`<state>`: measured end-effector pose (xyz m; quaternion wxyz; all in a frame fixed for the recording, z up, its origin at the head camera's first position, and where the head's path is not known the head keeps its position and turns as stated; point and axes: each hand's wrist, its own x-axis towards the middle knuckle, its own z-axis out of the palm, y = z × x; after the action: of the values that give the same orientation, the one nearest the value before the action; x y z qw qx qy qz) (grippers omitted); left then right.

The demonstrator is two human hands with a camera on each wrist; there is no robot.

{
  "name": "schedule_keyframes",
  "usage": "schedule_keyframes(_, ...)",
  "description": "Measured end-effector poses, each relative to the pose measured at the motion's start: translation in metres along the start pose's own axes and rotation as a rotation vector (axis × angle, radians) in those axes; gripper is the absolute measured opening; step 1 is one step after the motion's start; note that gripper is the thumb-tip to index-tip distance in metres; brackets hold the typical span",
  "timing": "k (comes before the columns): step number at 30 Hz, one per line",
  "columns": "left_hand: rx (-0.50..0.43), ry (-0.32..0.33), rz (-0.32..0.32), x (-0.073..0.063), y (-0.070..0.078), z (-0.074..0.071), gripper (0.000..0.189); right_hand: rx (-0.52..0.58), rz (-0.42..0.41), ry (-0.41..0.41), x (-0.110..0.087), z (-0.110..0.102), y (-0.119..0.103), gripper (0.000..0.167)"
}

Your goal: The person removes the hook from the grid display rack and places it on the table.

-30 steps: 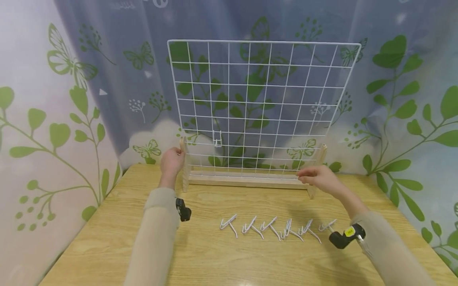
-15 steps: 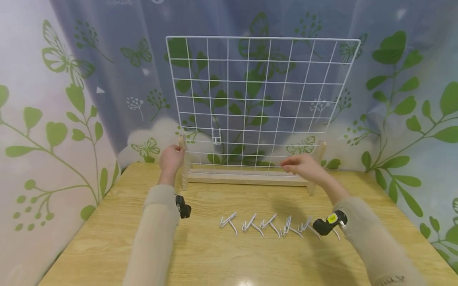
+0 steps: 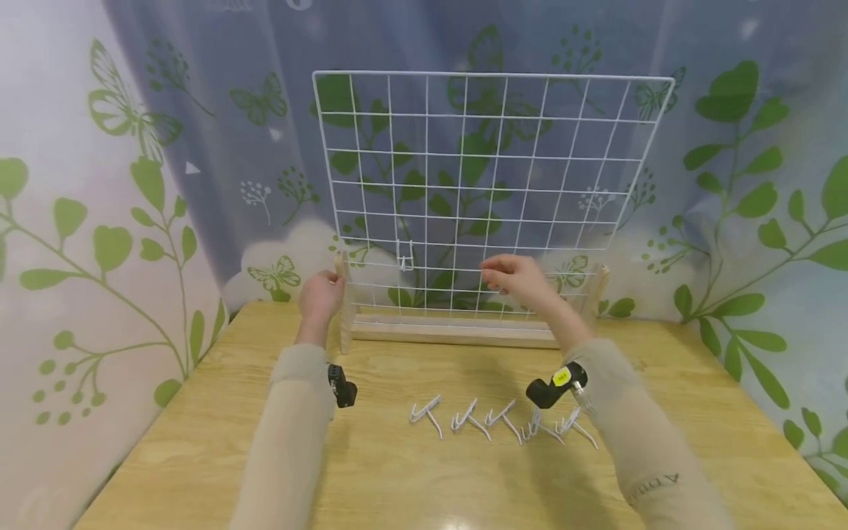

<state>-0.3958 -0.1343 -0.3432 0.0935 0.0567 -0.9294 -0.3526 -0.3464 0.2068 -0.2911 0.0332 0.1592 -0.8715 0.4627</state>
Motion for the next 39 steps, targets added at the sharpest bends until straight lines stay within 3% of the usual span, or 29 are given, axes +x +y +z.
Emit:
schedule_keyframes(4, 0.004, 0.023, -0.001, -0.001, -0.001, 0.002, 0.036, 0.049, -0.007, -0.008, 0.010, 0.007, -0.009, 0.035)
schedule_keyframes(18, 0.001, 0.051, 0.007, -0.006, 0.002, 0.002, 0.036, 0.043, -0.017, -0.012, 0.040, 0.039, -0.048, 0.036)
schedule_keyframes(33, -0.012, 0.067, 0.002, -0.002, 0.000, 0.004, 0.034, 0.096, 0.032, 0.054, 0.064, 0.080, -0.049, 0.035)
schedule_keyframes(39, -0.009, 0.056, 0.010, -0.001, -0.001, 0.004, 0.035, 0.068, 0.049, 0.051, 0.068, 0.097, -0.053, 0.034)
